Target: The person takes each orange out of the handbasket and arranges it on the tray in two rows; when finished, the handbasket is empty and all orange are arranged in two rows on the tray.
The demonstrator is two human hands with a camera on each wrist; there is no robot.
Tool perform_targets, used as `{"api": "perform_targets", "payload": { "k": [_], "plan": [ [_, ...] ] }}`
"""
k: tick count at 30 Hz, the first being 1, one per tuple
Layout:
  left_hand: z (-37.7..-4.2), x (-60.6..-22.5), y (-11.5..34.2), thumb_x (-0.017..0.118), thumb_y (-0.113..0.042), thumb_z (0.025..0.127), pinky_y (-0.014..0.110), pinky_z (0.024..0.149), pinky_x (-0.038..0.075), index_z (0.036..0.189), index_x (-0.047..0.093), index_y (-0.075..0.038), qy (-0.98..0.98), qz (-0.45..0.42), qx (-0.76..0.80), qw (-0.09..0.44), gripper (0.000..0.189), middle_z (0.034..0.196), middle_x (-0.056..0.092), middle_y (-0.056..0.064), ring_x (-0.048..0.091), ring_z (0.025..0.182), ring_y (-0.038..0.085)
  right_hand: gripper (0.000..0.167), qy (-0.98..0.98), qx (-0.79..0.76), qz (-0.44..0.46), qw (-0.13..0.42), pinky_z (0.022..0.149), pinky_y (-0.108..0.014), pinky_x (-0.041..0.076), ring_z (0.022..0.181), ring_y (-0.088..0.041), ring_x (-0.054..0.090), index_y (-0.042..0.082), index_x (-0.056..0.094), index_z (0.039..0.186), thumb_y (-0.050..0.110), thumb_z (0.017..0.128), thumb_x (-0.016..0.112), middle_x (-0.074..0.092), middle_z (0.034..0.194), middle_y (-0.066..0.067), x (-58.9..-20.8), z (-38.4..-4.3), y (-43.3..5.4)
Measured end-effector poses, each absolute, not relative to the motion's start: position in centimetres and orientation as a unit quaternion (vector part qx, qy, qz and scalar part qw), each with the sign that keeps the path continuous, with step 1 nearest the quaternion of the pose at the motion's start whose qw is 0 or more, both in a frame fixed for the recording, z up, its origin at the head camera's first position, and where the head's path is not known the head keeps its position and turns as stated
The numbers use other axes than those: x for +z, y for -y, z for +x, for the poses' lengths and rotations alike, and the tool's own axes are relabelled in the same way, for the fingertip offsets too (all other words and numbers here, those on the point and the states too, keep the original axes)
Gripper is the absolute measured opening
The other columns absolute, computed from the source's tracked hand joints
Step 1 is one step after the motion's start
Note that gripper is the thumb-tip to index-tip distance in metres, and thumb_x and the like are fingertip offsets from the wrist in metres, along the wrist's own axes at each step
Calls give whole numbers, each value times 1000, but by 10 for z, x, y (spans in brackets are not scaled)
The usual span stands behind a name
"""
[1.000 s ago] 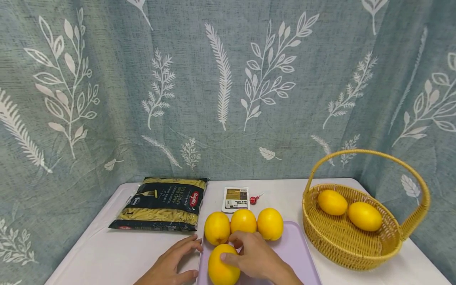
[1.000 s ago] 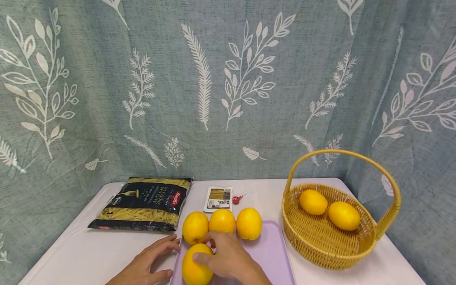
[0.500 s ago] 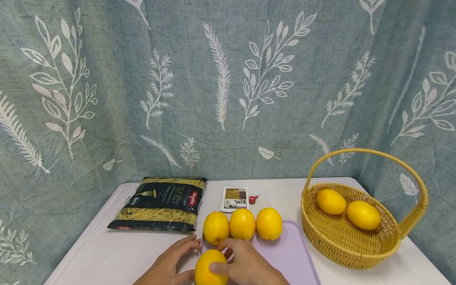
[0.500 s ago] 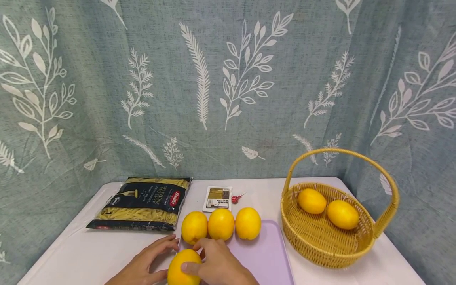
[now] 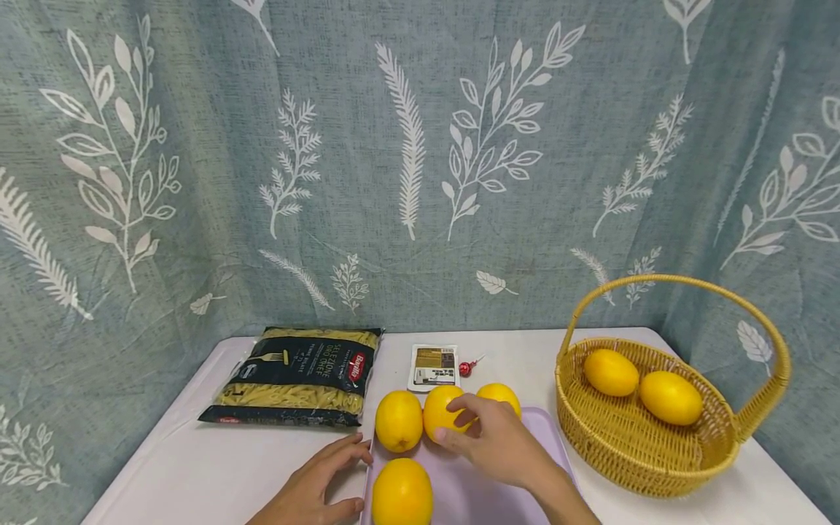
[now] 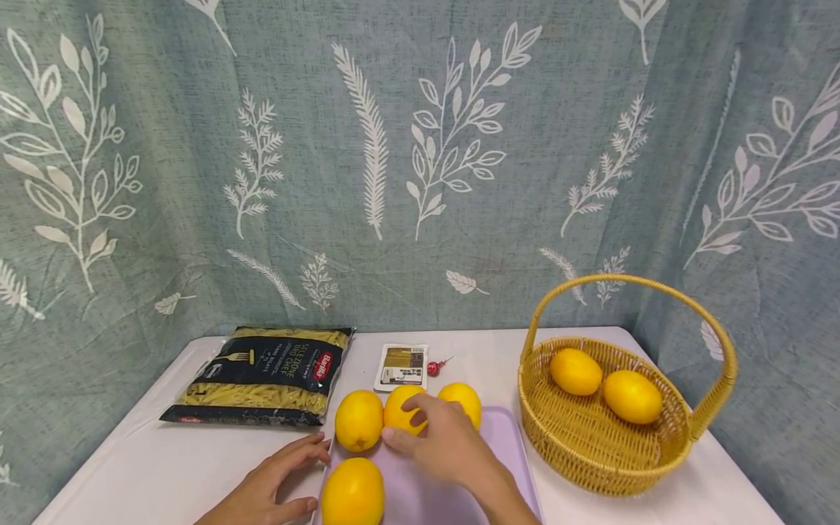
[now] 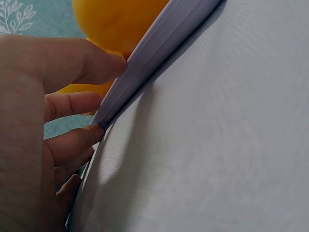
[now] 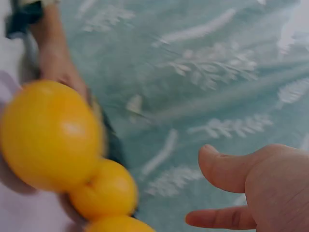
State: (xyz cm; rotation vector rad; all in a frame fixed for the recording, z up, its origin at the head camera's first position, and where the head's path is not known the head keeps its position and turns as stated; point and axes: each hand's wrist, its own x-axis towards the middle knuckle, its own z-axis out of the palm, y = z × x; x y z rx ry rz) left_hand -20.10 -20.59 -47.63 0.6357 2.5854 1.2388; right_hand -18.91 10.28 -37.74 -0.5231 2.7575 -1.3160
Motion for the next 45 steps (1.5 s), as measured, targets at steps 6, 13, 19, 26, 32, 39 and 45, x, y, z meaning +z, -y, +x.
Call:
{"api": "perform_targets", "payload": {
  "k": [6, 13, 19, 26, 32, 39, 45],
  "plan": [
    [-201, -475, 206, 77, -39, 83, 76, 113, 24, 118, 60, -37, -878, 210, 417, 107, 40, 156, 44, 11, 32, 146, 47, 38, -891, -433, -126, -45, 74, -34, 58, 87, -16, 67, 10, 70, 117, 35, 90, 77, 72, 100, -2, -362, -198, -133],
    [-201, -474, 206, 78, -40, 82, 77, 113, 24, 118, 60, -39, -880, 210, 413, 106, 40, 156, 44, 11, 32, 146, 46, 37, -891, -438, -79, -88, 78, -35, 58, 92, -19, 67, 6, 69, 121, 30, 94, 74, 72, 103, -6, -352, -206, -169],
    [-200, -475, 206, 78, -39, 83, 78, 111, 26, 117, 61, -37, -879, 228, 410, 87, 38, 154, 46, 12, 34, 144, 48, 43, -901, -419, -30, -109, 87, -45, 57, 104, -26, 66, 7, 66, 127, 38, 97, 69, 72, 110, -8, -353, -214, -199],
    [-199, -473, 206, 78, -37, 83, 79, 110, 26, 117, 61, -37, -880, 234, 406, 74, 38, 153, 47, 13, 35, 144, 48, 43, -899, -406, -11, -163, 92, -51, 54, 112, -33, 63, 5, 66, 125, 39, 100, 64, 70, 116, -15, -360, -222, -226],
    [-199, -473, 206, 78, -37, 82, 79, 110, 25, 116, 61, -37, -880, 227, 410, 81, 38, 154, 46, 14, 34, 144, 48, 43, -895, -407, 8, -184, 97, -59, 48, 122, -42, 55, 1, 64, 126, 35, 101, 61, 64, 126, -24, -365, -232, -244],
    [-199, -472, 205, 78, -36, 82, 79, 111, 23, 116, 62, -37, -880, 218, 412, 89, 38, 155, 45, 13, 33, 145, 48, 51, -897, -403, 48, -174, 107, -68, 36, 136, -51, 40, -2, 55, 138, 33, 101, 62, 49, 145, -30, -373, -242, -265],
    [-199, -473, 205, 78, -35, 82, 79, 111, 23, 117, 61, -37, -880, 223, 411, 86, 39, 155, 45, 13, 33, 145, 48, 61, -902, -393, 44, -172, 108, -72, 32, 138, -55, 34, -5, 42, 147, 28, 101, 62, 40, 150, -35, -385, -247, -278]
  ]
}}
